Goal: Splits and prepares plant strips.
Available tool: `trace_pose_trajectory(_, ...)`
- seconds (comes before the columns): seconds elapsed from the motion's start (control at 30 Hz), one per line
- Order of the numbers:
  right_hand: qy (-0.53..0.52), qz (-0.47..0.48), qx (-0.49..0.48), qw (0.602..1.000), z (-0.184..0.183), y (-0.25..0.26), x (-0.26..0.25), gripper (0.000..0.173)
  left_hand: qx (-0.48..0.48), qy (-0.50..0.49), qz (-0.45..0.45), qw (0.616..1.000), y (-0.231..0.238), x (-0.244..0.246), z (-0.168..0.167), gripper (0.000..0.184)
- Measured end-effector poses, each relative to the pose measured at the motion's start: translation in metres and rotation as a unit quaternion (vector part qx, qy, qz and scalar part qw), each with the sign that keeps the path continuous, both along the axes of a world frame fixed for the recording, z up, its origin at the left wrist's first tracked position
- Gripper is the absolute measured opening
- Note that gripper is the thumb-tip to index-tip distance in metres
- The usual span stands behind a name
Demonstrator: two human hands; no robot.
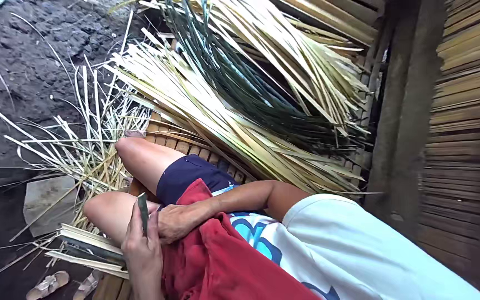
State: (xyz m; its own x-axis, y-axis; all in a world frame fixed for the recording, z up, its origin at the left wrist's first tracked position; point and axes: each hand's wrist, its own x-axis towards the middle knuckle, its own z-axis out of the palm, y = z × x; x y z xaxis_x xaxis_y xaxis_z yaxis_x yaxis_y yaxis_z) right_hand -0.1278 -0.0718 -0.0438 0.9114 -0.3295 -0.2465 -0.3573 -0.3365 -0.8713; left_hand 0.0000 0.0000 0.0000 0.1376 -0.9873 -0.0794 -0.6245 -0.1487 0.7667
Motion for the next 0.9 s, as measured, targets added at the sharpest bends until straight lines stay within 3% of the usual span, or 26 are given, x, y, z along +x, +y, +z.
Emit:
trace_pose_trajectory(0.13, 0.084, -0.013, -0.067, 0.994, 0.024, -0.018, -0.044, 0.042, -0.043, 0.231, 0.048, 0.971, -0.008, -0.023, -0.012, 0.035)
trace_pose_trajectory(0.2, 0.109, -0.114, -0.084, 0.984, 0.037, -0.043, -0.088, 0.026, -0.020, 0.271, 0.045, 0.961, -0.004, -0.020, -0.009, 0.034)
trace_pose_trajectory(0.27, 0.107, -0.248, -0.080, 0.960, 0.052, -0.072, -0.149, 0.022, 0.014, 0.290, 0.035, 0.956, 0.000, -0.017, -0.011, 0.036)
trace_pose_trajectory(0.4, 0.219, -0.494, -0.044, 0.840, 0.066, -0.090, -0.289, 0.027, 0.060, 0.314, 0.014, 0.947, 0.005, -0.017, -0.021, 0.034)
trace_pose_trajectory(0.5, 0.292, -0.552, 0.030, 0.780, 0.066, -0.065, -0.366, 0.028, 0.086, 0.328, 0.016, 0.941, 0.006, -0.019, -0.027, 0.033)
trace_pose_trajectory(0.63, 0.307, -0.562, 0.120, 0.758, 0.051, -0.034, -0.398, 0.024, 0.100, 0.331, 0.003, 0.938, 0.001, -0.021, -0.034, 0.033)
trace_pose_trajectory(0.8, 0.335, -0.564, 0.115, 0.746, 0.021, -0.037, -0.407, 0.024, 0.107, 0.332, 0.003, 0.937, -0.001, -0.024, -0.036, 0.032)
trace_pose_trajectory(0.9, 0.341, -0.570, 0.112, 0.739, 0.022, -0.049, -0.416, 0.026, 0.105, 0.336, 0.006, 0.936, 0.001, -0.025, -0.036, 0.032)
